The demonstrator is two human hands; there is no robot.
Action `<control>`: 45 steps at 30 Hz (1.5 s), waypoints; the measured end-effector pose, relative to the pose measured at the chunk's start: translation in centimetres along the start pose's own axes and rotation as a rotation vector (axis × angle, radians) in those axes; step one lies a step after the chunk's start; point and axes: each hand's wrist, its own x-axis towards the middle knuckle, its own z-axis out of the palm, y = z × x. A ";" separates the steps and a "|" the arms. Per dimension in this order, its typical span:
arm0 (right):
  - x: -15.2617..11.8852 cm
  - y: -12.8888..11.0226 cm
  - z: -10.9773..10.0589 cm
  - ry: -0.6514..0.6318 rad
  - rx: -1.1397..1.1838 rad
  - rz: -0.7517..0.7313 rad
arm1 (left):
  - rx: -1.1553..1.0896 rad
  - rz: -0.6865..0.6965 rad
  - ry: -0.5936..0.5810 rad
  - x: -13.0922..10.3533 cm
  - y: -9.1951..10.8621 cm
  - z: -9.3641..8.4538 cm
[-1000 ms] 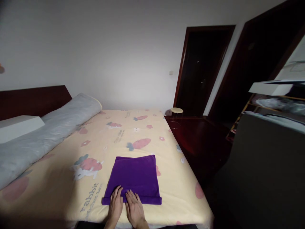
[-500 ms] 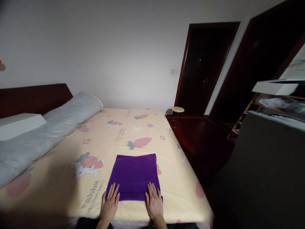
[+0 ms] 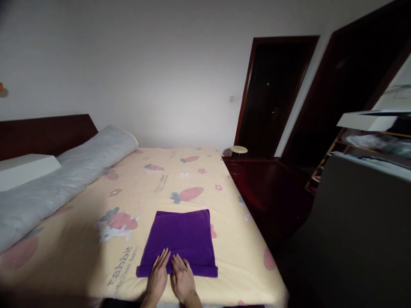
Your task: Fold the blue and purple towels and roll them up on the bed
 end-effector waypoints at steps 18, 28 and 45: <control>1.1 -0.7 -1.5 -0.035 0.065 -0.004 | 0.270 -0.119 0.212 -0.4 -1.3 -1.8; 0.5 5.1 -2.6 0.088 -0.112 0.342 | 0.020 0.276 -0.257 1.7 -3.5 -2.9; 1.5 3.4 -1.2 0.026 -0.035 0.088 | 0.073 0.230 -0.049 3.2 2.1 0.5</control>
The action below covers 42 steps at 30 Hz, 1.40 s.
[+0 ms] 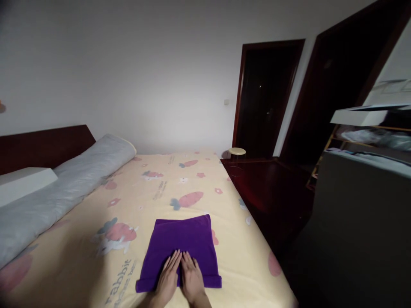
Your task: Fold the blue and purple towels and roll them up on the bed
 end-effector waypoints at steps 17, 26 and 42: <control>-3.7 8.1 -3.6 0.197 -0.189 0.317 | 0.177 -0.230 0.148 -3.7 -7.3 -3.4; -7.2 2.1 -1.3 0.207 -0.124 0.018 | 0.095 -0.056 0.144 -7.4 -3.1 -0.1; -7.7 4.3 -4.4 0.239 -0.329 0.220 | -0.020 -0.277 0.020 -7.4 -5.8 -7.3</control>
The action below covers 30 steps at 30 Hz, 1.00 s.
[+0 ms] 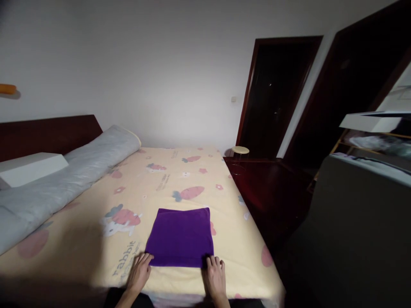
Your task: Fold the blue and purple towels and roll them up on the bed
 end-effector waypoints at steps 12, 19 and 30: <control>0.3 -0.1 -3.2 -0.077 -0.022 0.002 | -0.084 -0.043 0.123 -1.3 1.1 -1.4; 0.0 0.2 -2.9 -0.114 -0.017 0.036 | -0.044 -0.117 0.076 -2.1 1.2 -0.2; 0.9 -1.0 -1.0 -0.003 -0.026 0.150 | 0.051 -0.387 0.096 -0.2 3.2 0.0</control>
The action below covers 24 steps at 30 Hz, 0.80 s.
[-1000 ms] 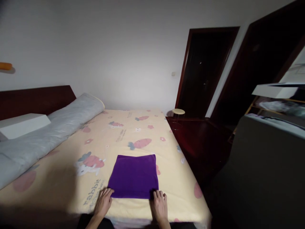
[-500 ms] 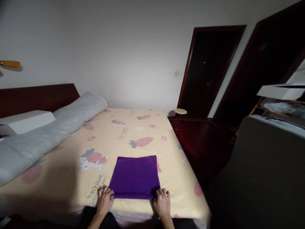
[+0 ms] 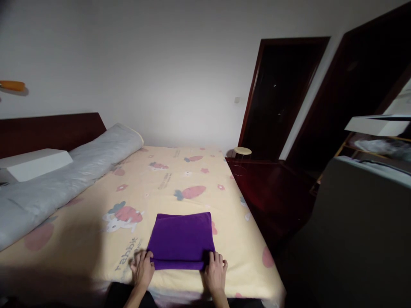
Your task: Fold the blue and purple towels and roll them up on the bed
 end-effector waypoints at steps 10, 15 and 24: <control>-2.0 -6.4 3.6 0.001 0.330 -0.327 | -0.201 0.342 -0.291 -3.0 5.9 4.0; -1.7 -2.6 4.1 0.099 0.275 -0.315 | -0.236 0.349 -0.208 -1.4 2.7 2.3; -1.1 -1.1 2.4 0.086 0.215 -0.162 | -0.181 0.279 -0.046 -0.9 1.7 1.5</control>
